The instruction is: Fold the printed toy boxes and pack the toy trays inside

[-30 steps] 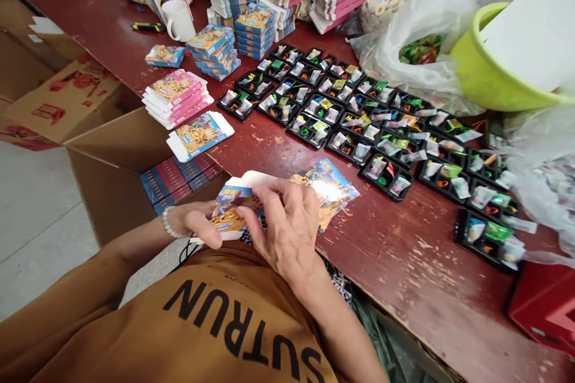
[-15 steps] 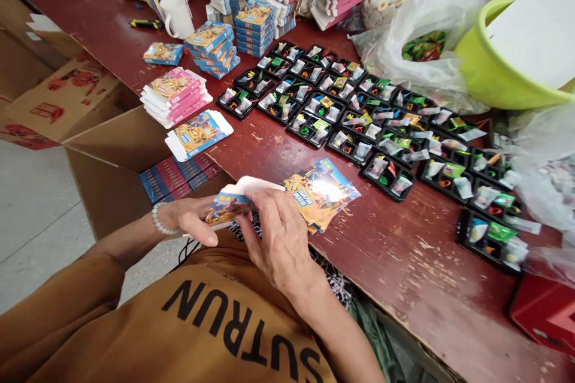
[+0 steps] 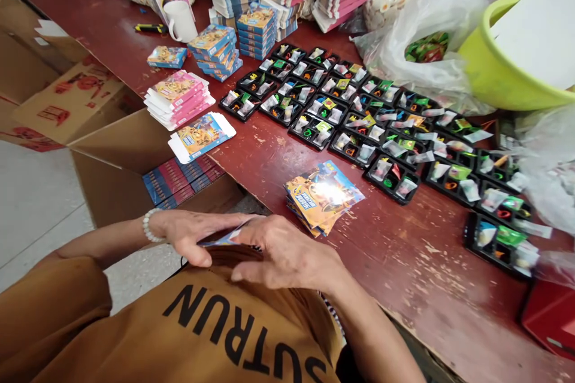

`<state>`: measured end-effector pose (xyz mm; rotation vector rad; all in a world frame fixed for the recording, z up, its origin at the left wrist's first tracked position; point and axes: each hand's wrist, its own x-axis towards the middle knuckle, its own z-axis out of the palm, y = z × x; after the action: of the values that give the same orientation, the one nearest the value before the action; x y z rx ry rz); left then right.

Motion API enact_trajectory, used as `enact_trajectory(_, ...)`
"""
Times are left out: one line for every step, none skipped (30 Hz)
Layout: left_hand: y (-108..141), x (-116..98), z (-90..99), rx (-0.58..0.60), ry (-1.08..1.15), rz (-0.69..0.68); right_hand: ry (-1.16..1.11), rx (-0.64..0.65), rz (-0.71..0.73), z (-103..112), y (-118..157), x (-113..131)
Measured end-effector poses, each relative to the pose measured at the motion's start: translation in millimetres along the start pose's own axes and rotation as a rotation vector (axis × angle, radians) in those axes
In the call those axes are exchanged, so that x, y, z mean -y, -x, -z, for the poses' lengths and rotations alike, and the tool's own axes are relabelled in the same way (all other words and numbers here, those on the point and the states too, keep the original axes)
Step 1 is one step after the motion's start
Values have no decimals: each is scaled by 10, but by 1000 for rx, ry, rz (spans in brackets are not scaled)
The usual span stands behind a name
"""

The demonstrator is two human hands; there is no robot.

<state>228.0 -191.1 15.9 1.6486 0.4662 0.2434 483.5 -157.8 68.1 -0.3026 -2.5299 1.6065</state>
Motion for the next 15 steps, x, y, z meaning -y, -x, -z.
enact_trajectory(13,-41,-4,18,-39,32,-38,64,-8,2,-19,1)
enact_trajectory(26,-81,-8,29,-69,60,-62,107,-14,-9,-44,0)
enact_trajectory(37,-118,-13,37,-86,81,-77,129,-14,-34,-72,-5)
enact_trajectory(45,-151,-19,41,-93,96,-83,134,-7,-68,-103,-12)
enact_trajectory(49,-177,-24,35,-94,104,-81,127,2,-108,-134,-22)
enact_trajectory(48,-197,-29,21,-93,106,-75,117,11,-148,-162,-33)
enact_trajectory(43,-211,-31,-2,-96,103,-66,111,18,-185,-185,-43)
enact_trajectory(34,-218,-30,-28,-102,98,-50,106,15,-214,-202,-53)
enact_trajectory(21,-221,-25,-66,-102,101,-22,94,4,-231,-213,-60)
enact_trajectory(8,-222,-15,-108,-81,114,18,62,-15,-237,-219,-63)
enact_trajectory(-4,-221,-1,-159,-25,127,66,9,-39,-232,-221,-64)
enact_trajectory(-14,-220,15,-222,65,140,124,-65,-70,-217,-221,-64)
enact_trajectory(-20,-220,31,-299,181,150,192,-160,-98,-196,-224,-64)
enact_trajectory(-23,-223,46,-385,313,156,269,-274,-109,-173,-229,-68)
enact_trajectory(-21,-226,56,-467,445,159,352,-394,-107,-152,-240,-76)
